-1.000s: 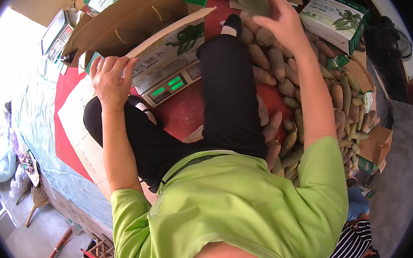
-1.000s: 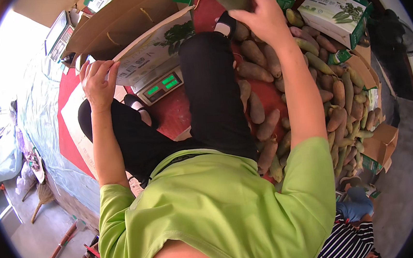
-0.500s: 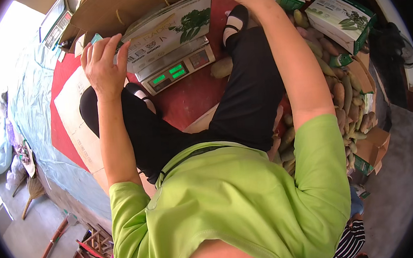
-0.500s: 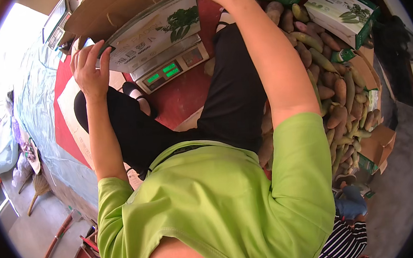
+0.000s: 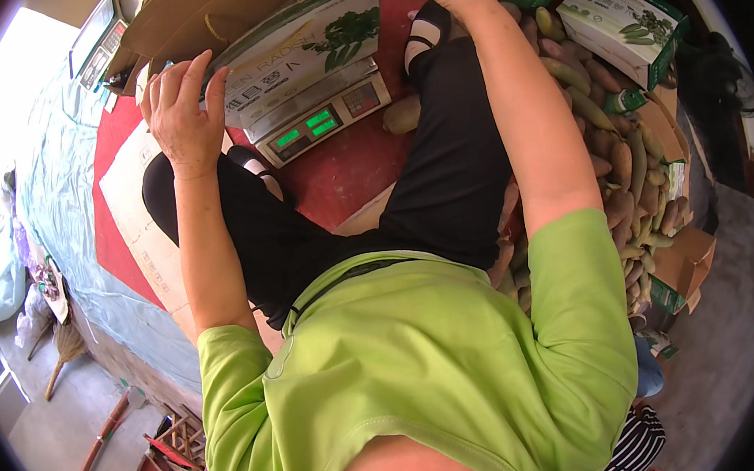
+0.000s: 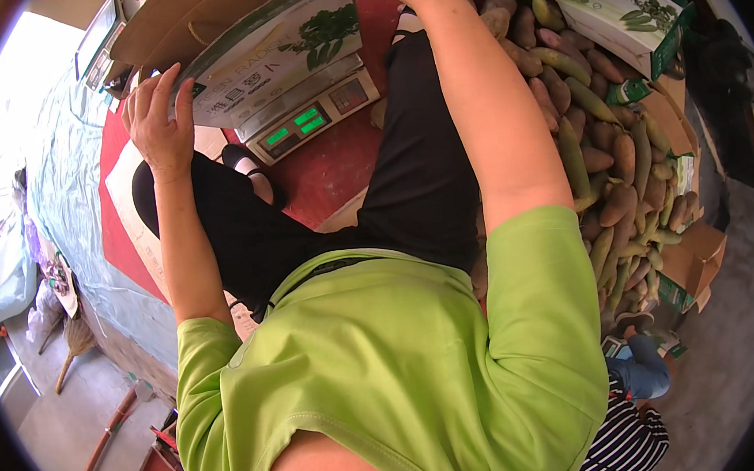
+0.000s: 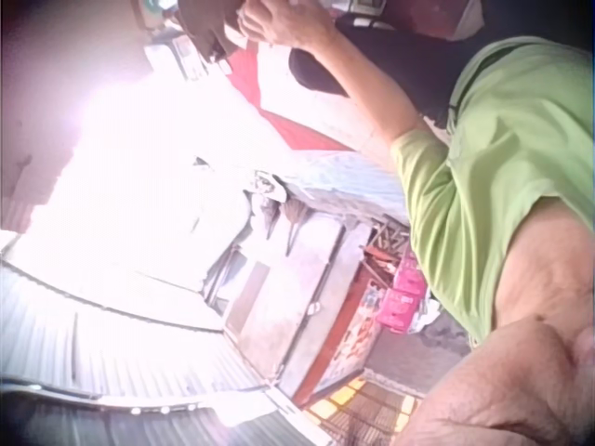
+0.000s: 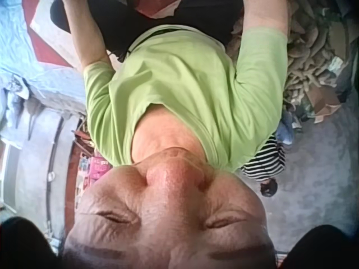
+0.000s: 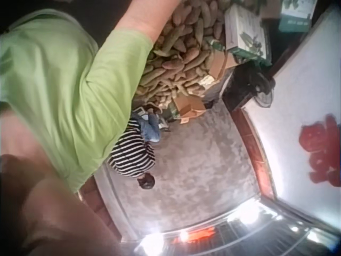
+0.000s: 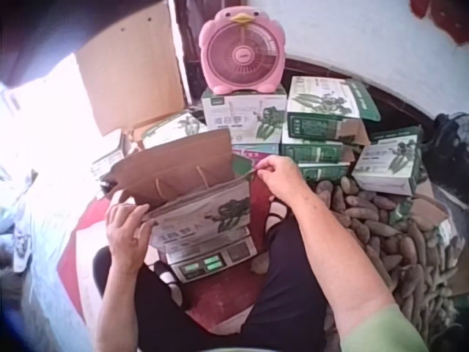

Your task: Sorting and weighing produce into cardboard boxes for packaging.

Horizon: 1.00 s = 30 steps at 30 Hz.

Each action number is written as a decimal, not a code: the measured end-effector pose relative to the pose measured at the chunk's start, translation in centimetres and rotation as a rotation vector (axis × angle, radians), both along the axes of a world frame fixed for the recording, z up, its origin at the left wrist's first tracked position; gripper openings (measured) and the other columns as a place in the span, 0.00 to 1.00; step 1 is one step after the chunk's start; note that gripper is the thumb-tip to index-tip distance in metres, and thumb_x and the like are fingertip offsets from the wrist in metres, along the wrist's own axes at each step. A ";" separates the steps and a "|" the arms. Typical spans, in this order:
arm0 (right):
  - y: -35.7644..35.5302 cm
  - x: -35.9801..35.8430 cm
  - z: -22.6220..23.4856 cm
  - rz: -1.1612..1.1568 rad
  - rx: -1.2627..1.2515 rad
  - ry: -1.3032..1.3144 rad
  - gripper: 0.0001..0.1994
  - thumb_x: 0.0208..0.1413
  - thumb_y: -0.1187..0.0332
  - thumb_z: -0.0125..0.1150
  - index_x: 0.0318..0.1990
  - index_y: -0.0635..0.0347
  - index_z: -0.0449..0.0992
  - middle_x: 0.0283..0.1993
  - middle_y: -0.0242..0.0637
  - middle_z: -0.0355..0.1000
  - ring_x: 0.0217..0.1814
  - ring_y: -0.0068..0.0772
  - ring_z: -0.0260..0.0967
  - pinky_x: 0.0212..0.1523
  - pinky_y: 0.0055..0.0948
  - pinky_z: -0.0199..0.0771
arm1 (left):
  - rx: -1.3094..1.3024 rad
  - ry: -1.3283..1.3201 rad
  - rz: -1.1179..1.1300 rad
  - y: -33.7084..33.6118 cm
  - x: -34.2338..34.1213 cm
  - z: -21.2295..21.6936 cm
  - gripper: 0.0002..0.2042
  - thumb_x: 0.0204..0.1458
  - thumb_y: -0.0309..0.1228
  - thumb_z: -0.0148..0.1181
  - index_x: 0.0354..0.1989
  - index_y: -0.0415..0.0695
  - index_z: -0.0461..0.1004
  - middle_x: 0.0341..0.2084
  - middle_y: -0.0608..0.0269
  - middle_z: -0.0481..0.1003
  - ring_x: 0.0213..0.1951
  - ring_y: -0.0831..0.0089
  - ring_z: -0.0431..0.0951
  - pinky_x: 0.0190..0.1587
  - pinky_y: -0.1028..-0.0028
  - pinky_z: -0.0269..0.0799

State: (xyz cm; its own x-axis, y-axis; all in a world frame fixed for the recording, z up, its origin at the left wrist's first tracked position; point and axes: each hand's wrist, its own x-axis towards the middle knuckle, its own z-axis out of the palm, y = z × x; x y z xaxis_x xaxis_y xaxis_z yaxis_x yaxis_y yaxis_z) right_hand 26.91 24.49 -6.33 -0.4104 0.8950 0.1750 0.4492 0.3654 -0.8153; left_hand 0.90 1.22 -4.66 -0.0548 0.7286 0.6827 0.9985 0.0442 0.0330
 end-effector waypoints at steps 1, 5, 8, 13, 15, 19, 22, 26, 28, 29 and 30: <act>-0.1 -0.3 0.2 0.004 0.012 -0.011 0.09 0.50 0.71 0.60 0.38 0.64 0.78 0.28 0.39 0.75 0.30 0.29 0.73 0.28 0.29 0.74 | -0.003 0.002 0.001 0.1 -0.1 0.0 0.12 0.46 0.38 0.65 0.40 0.51 0.78 0.34 0.70 0.75 0.42 0.68 0.73 0.53 0.66 0.61; -0.3 -0.6 2.1 -0.033 -0.107 -0.001 0.09 0.50 0.71 0.60 0.38 0.63 0.78 0.29 0.39 0.75 0.28 0.29 0.72 0.25 0.29 0.75 | 0.007 0.002 0.005 0.5 -0.4 0.8 0.13 0.46 0.38 0.65 0.40 0.52 0.78 0.34 0.69 0.75 0.42 0.67 0.73 0.52 0.66 0.62; 0.3 -0.8 2.3 -0.014 -0.175 0.051 0.09 0.51 0.71 0.59 0.39 0.62 0.78 0.30 0.39 0.75 0.27 0.30 0.72 0.23 0.31 0.76 | 0.011 0.002 0.003 1.1 -0.6 1.0 0.13 0.46 0.38 0.65 0.40 0.51 0.78 0.34 0.69 0.75 0.42 0.67 0.73 0.52 0.65 0.62; 2.5 -0.4 -0.4 0.095 -0.118 0.014 0.13 0.51 0.70 0.62 0.44 0.62 0.76 0.34 0.33 0.75 0.36 0.22 0.71 0.37 0.23 0.71 | 0.013 -0.003 -0.006 1.8 -0.3 0.9 0.13 0.45 0.36 0.65 0.40 0.50 0.78 0.34 0.67 0.74 0.43 0.67 0.73 0.53 0.64 0.62; 1.9 -0.8 -1.0 0.094 -0.026 0.069 0.08 0.53 0.70 0.59 0.39 0.63 0.78 0.28 0.30 0.74 0.30 0.19 0.69 0.32 0.22 0.69 | -0.019 -0.008 -0.013 1.5 0.0 1.0 0.13 0.46 0.34 0.65 0.41 0.49 0.78 0.33 0.65 0.74 0.42 0.65 0.73 0.48 0.66 0.64; 1.0 -1.8 -0.5 0.040 -0.034 0.042 0.09 0.51 0.70 0.58 0.39 0.61 0.78 0.33 0.39 0.78 0.34 0.32 0.76 0.38 0.29 0.72 | -0.085 -0.010 0.025 1.0 0.4 1.3 0.16 0.45 0.35 0.65 0.45 0.50 0.76 0.36 0.64 0.73 0.44 0.64 0.71 0.50 0.64 0.62; 1.1 -2.0 -0.1 0.008 -0.060 0.164 0.09 0.51 0.71 0.58 0.39 0.64 0.77 0.34 0.40 0.77 0.34 0.31 0.75 0.38 0.27 0.72 | -0.078 -0.039 0.054 1.1 0.5 1.1 0.17 0.42 0.35 0.66 0.44 0.49 0.76 0.36 0.66 0.73 0.44 0.67 0.72 0.56 0.60 0.59; 1.1 -2.6 0.4 -0.011 0.003 0.207 0.09 0.51 0.72 0.58 0.39 0.63 0.77 0.34 0.39 0.77 0.35 0.29 0.73 0.37 0.27 0.71 | -0.099 -0.068 0.078 1.3 0.5 1.3 0.15 0.44 0.33 0.65 0.42 0.49 0.76 0.35 0.65 0.72 0.44 0.66 0.72 0.57 0.61 0.59; 1.2 -3.2 0.8 -0.004 -0.033 0.235 0.09 0.52 0.73 0.58 0.39 0.64 0.77 0.34 0.38 0.77 0.35 0.27 0.73 0.37 0.26 0.71 | -0.107 -0.115 0.085 1.6 0.6 1.4 0.09 0.44 0.30 0.63 0.36 0.49 0.77 0.31 0.67 0.72 0.42 0.68 0.73 0.57 0.58 0.59; 1.0 -3.5 1.3 -0.007 -0.080 0.259 0.09 0.52 0.73 0.58 0.39 0.64 0.77 0.34 0.36 0.76 0.34 0.26 0.72 0.37 0.25 0.71 | -0.096 -0.113 0.094 1.6 0.5 1.4 0.09 0.44 0.30 0.63 0.36 0.49 0.77 0.31 0.67 0.72 0.42 0.68 0.73 0.57 0.58 0.59; 0.8 -3.6 1.8 -0.022 -0.148 0.277 0.09 0.52 0.73 0.58 0.40 0.65 0.77 0.34 0.34 0.76 0.34 0.23 0.71 0.37 0.24 0.71 | -0.125 -0.117 0.094 1.5 0.3 1.2 0.07 0.44 0.30 0.63 0.33 0.49 0.77 0.30 0.67 0.72 0.41 0.67 0.73 0.57 0.58 0.59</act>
State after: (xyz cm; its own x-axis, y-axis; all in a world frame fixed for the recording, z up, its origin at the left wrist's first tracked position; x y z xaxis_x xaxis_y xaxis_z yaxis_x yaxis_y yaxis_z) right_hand 23.27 25.31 -4.58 -0.3456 0.9271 0.1449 0.2093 0.2267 -0.9512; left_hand 1.21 2.76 -3.47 -0.2008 0.7950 0.5725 0.9793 0.1485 0.1372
